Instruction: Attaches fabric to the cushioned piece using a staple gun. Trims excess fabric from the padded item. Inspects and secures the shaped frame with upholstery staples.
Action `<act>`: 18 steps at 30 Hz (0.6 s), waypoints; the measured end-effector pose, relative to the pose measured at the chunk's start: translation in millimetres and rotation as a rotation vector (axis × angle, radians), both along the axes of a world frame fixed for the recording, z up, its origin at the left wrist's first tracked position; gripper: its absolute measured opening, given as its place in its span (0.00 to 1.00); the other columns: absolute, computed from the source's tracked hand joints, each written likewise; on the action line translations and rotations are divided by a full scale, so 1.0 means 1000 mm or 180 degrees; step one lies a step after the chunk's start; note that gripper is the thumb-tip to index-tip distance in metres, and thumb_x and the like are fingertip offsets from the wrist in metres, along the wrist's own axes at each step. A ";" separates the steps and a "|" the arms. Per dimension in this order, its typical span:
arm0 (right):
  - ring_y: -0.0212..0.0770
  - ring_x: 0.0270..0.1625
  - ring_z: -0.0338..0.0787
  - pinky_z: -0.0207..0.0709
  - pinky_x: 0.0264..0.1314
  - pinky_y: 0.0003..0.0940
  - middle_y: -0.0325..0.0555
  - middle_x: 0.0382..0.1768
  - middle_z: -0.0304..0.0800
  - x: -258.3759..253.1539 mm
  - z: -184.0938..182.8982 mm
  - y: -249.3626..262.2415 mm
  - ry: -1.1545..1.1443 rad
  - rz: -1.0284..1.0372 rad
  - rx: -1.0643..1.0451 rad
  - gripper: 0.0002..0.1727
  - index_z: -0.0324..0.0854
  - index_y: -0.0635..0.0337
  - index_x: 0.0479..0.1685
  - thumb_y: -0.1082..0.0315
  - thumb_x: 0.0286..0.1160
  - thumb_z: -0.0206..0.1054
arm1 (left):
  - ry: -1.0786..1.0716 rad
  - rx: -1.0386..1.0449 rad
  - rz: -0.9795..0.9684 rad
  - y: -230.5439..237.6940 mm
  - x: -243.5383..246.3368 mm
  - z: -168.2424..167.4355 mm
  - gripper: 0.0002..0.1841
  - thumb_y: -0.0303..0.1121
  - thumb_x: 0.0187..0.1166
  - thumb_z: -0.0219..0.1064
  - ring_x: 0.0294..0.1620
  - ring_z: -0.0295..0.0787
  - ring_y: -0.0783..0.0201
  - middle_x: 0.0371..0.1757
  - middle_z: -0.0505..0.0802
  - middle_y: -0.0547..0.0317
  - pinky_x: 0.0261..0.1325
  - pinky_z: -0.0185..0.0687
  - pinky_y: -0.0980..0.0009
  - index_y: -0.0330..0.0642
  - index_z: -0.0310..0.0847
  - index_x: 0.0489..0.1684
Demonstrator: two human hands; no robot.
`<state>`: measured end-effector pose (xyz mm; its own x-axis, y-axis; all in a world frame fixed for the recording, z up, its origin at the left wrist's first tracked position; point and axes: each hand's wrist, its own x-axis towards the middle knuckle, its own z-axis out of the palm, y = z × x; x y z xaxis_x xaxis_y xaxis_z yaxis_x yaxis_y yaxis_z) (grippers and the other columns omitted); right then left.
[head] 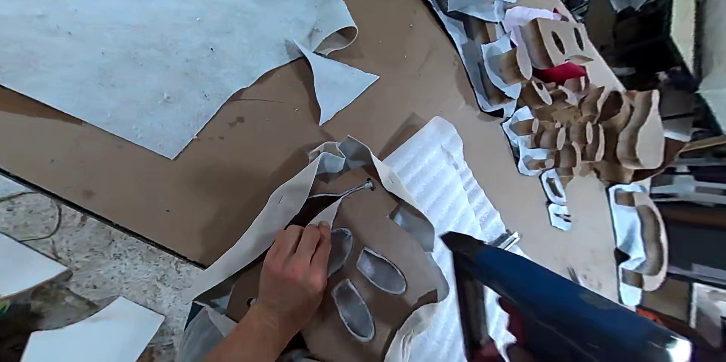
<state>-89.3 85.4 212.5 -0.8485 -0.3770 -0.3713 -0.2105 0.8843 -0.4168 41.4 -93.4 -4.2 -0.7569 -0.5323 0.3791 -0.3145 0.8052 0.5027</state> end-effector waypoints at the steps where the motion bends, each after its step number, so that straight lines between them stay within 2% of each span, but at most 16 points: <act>1: 0.40 0.39 0.93 0.89 0.46 0.40 0.54 0.37 0.92 0.000 -0.005 -0.003 -0.0197 0.0238 0.0045 0.17 0.82 0.74 0.47 0.66 0.72 0.74 | -0.0018 -0.0036 -0.0015 0.001 0.000 0.001 0.12 0.23 0.74 0.63 0.37 0.89 0.55 0.37 0.93 0.54 0.38 0.85 0.65 0.39 0.94 0.45; 2: 0.41 0.40 0.95 0.91 0.47 0.44 0.56 0.37 0.93 0.002 -0.012 -0.006 -0.0183 0.0491 0.0040 0.19 0.83 0.74 0.47 0.63 0.73 0.75 | -0.0049 -0.0074 -0.0053 0.002 0.002 0.001 0.12 0.25 0.75 0.63 0.38 0.89 0.54 0.40 0.94 0.54 0.39 0.85 0.64 0.39 0.94 0.46; 4: 0.39 0.38 0.95 0.90 0.44 0.42 0.53 0.33 0.94 0.008 -0.022 -0.025 -0.0035 0.0829 0.0143 0.17 0.86 0.70 0.43 0.62 0.68 0.77 | -0.0201 -0.0195 -0.0116 0.006 0.007 0.005 0.14 0.31 0.82 0.60 0.42 0.92 0.54 0.48 0.96 0.51 0.46 0.87 0.62 0.37 0.93 0.50; 7: 0.41 0.33 0.95 0.87 0.38 0.46 0.50 0.30 0.94 0.012 -0.033 -0.056 -0.0013 0.1093 0.0446 0.16 0.89 0.65 0.41 0.63 0.61 0.79 | -0.0492 -0.0501 -0.0131 0.016 0.016 0.005 0.23 0.42 0.87 0.51 0.52 0.91 0.55 0.60 0.95 0.52 0.54 0.81 0.63 0.36 0.90 0.59; 8: 0.42 0.32 0.94 0.87 0.36 0.47 0.49 0.29 0.94 0.012 -0.036 -0.064 -0.0032 0.1156 0.0517 0.16 0.89 0.64 0.42 0.62 0.60 0.79 | -0.0509 -0.0545 -0.0148 0.018 0.017 0.004 0.24 0.43 0.89 0.49 0.55 0.91 0.55 0.62 0.94 0.52 0.57 0.80 0.63 0.36 0.89 0.60; 11: 0.41 0.30 0.93 0.85 0.34 0.46 0.46 0.27 0.94 0.011 -0.045 -0.075 -0.0082 0.1257 0.0594 0.14 0.90 0.62 0.42 0.62 0.61 0.77 | -0.0494 -0.0648 -0.0198 0.018 0.019 0.002 0.21 0.38 0.88 0.49 0.58 0.90 0.55 0.63 0.94 0.53 0.58 0.78 0.63 0.40 0.91 0.55; 18: 0.38 0.30 0.93 0.86 0.34 0.44 0.45 0.27 0.93 0.011 -0.052 -0.080 -0.0252 0.1226 0.0698 0.14 0.89 0.62 0.42 0.63 0.61 0.77 | -0.0446 -0.0628 -0.0184 0.017 0.018 0.002 0.20 0.33 0.86 0.50 0.53 0.91 0.57 0.56 0.96 0.54 0.54 0.77 0.64 0.37 0.90 0.54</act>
